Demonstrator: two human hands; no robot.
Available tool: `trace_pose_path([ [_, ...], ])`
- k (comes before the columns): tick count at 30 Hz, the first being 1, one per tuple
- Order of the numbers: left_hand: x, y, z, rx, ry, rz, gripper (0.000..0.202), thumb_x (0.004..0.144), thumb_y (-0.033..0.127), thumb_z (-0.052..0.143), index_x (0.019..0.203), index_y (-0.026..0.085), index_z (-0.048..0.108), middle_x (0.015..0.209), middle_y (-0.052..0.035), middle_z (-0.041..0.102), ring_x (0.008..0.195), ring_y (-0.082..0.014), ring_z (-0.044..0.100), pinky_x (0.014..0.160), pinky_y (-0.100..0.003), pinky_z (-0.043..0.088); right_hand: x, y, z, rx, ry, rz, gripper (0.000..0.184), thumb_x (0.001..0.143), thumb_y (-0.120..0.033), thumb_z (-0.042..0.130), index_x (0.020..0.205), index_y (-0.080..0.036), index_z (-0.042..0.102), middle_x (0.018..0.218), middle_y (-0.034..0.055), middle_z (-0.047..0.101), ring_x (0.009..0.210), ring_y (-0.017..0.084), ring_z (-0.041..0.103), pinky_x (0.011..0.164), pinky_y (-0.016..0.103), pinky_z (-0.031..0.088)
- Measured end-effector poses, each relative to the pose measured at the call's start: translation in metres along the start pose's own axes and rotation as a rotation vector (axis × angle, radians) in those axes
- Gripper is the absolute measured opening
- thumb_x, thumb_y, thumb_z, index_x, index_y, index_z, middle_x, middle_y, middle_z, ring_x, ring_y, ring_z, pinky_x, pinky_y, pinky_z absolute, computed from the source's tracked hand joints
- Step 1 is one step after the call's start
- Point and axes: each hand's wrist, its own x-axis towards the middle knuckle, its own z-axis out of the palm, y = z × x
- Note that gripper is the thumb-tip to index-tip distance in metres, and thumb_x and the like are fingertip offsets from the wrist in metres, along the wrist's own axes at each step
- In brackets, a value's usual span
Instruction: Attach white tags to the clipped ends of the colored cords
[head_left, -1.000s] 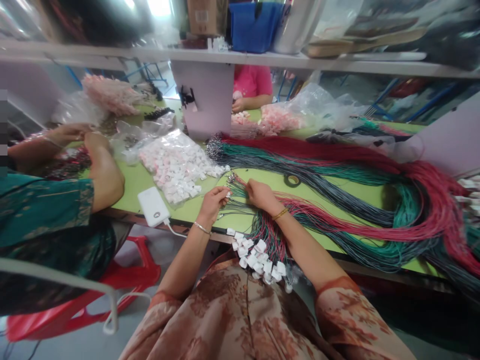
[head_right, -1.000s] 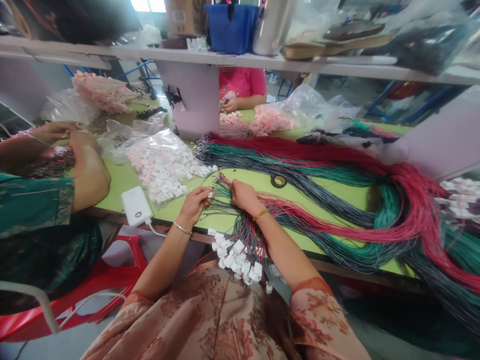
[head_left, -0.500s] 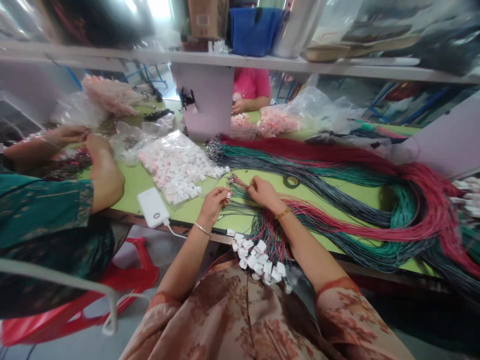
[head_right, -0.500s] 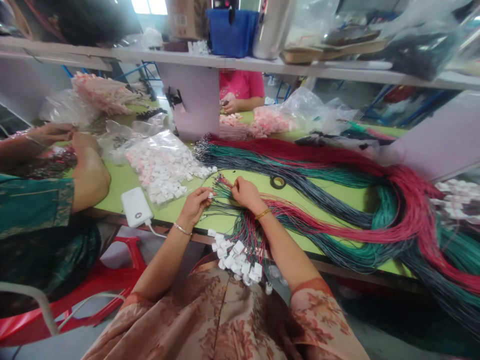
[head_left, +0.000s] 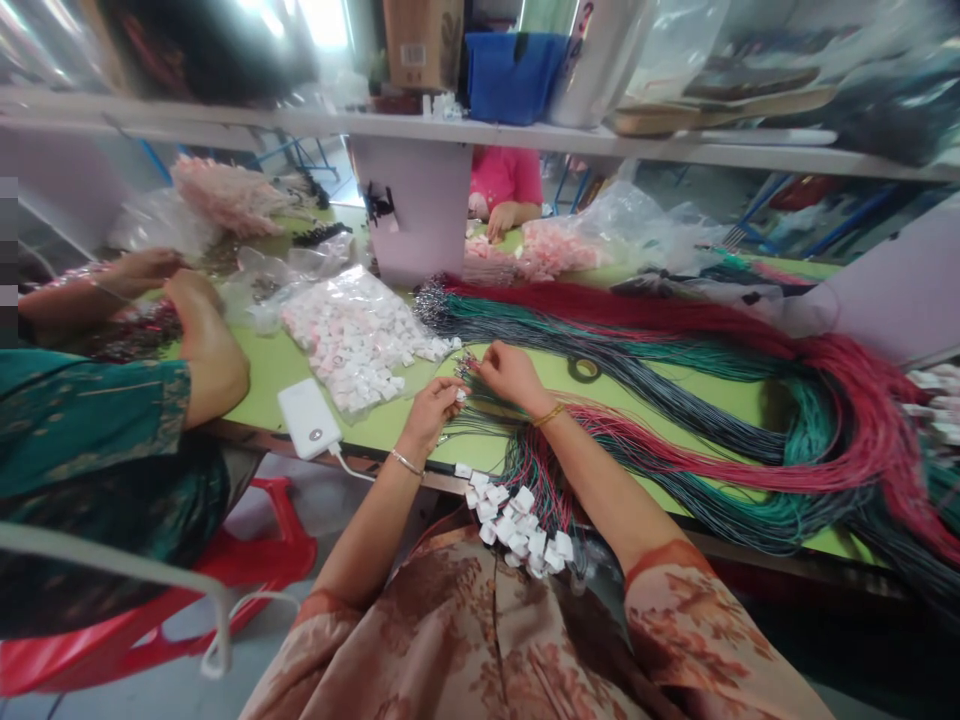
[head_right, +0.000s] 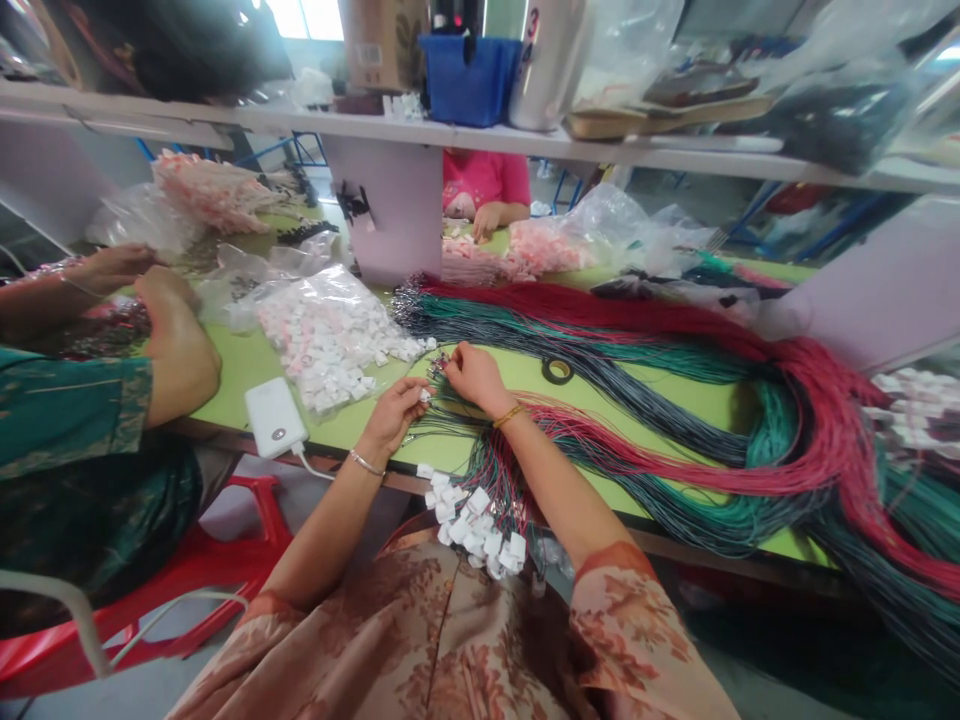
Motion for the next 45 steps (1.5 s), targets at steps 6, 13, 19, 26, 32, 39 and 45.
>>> trace_pose_path([
  [6, 0.0, 0.0, 0.001, -0.059, 0.002, -0.018, 0.027, 0.068, 0.027, 0.078, 0.086, 0.015, 0.061, 0.076, -0.0009, 0.066, 0.06, -0.0064, 0.056, 0.058, -0.018, 0.042, -0.014, -0.006, 0.004, 0.501, -0.068, -0.147, 0.015, 0.079, -0.03, 0.051, 0.074, -0.017, 0.055, 0.067, -0.0014, 0.056, 0.059, 0.011, 0.044, 0.058, 0.022, 0.034],
  [13, 0.001, 0.0, -0.001, -0.07, -0.038, 0.0, 0.024, 0.07, 0.029, 0.076, 0.083, 0.014, 0.061, 0.09, -0.0041, 0.068, 0.063, -0.006, 0.054, 0.06, -0.019, 0.043, -0.033, 0.01, 0.013, 0.669, -0.155, -0.067, 0.022, 0.078, -0.036, 0.053, 0.068, -0.016, 0.054, 0.058, -0.0051, 0.043, 0.055, 0.008, 0.034, 0.054, 0.021, 0.029],
  [19, 0.001, -0.001, 0.0, -0.09, -0.043, 0.007, 0.026, 0.069, 0.028, 0.077, 0.084, 0.013, 0.062, 0.09, -0.0052, 0.068, 0.064, -0.0067, 0.055, 0.061, -0.019, 0.044, -0.039, 0.01, 0.018, 0.712, -0.167, -0.035, 0.019, 0.071, -0.036, 0.056, 0.071, -0.016, 0.054, 0.06, -0.0044, 0.049, 0.055, 0.008, 0.038, 0.054, 0.021, 0.03],
  [26, 0.0, 0.002, 0.001, -0.096, -0.023, 0.012, 0.025, 0.069, 0.027, 0.078, 0.083, 0.014, 0.062, 0.089, -0.0043, 0.068, 0.063, -0.0058, 0.054, 0.061, -0.019, 0.044, -0.048, -0.001, 0.014, 0.374, -0.015, -0.172, 0.009, 0.075, -0.027, 0.053, 0.073, -0.018, 0.052, 0.065, -0.0006, 0.055, 0.058, 0.011, 0.044, 0.058, 0.023, 0.034],
  [32, 0.001, -0.004, 0.0, -0.089, -0.023, -0.032, 0.03, 0.063, 0.027, 0.082, 0.079, 0.014, 0.061, 0.067, 0.0014, 0.061, 0.059, -0.0068, 0.054, 0.061, -0.02, 0.044, -0.051, -0.006, 0.018, 0.098, -0.051, -0.299, 0.01, 0.084, -0.025, 0.048, 0.083, -0.018, 0.056, 0.083, 0.009, 0.064, 0.075, 0.018, 0.054, 0.073, 0.029, 0.041],
  [39, 0.003, -0.005, 0.0, -0.112, 0.026, -0.02, 0.033, 0.061, 0.029, 0.083, 0.079, 0.013, 0.061, 0.072, -0.001, 0.064, 0.061, -0.0068, 0.056, 0.06, -0.02, 0.044, -0.05, -0.006, 0.023, 0.186, -0.035, -0.231, 0.012, 0.085, -0.024, 0.048, 0.08, -0.017, 0.056, 0.074, 0.0054, 0.062, 0.064, 0.015, 0.051, 0.064, 0.026, 0.037],
  [45, 0.001, -0.004, 0.001, -0.026, 0.021, -0.028, 0.031, 0.063, 0.027, 0.083, 0.08, 0.013, 0.06, 0.065, 0.0003, 0.063, 0.058, -0.0074, 0.055, 0.059, -0.021, 0.043, -0.046, 0.0, 0.023, 0.251, -0.082, -0.235, 0.014, 0.085, -0.025, 0.048, 0.078, -0.017, 0.058, 0.071, 0.0028, 0.061, 0.062, 0.014, 0.049, 0.062, 0.024, 0.036],
])
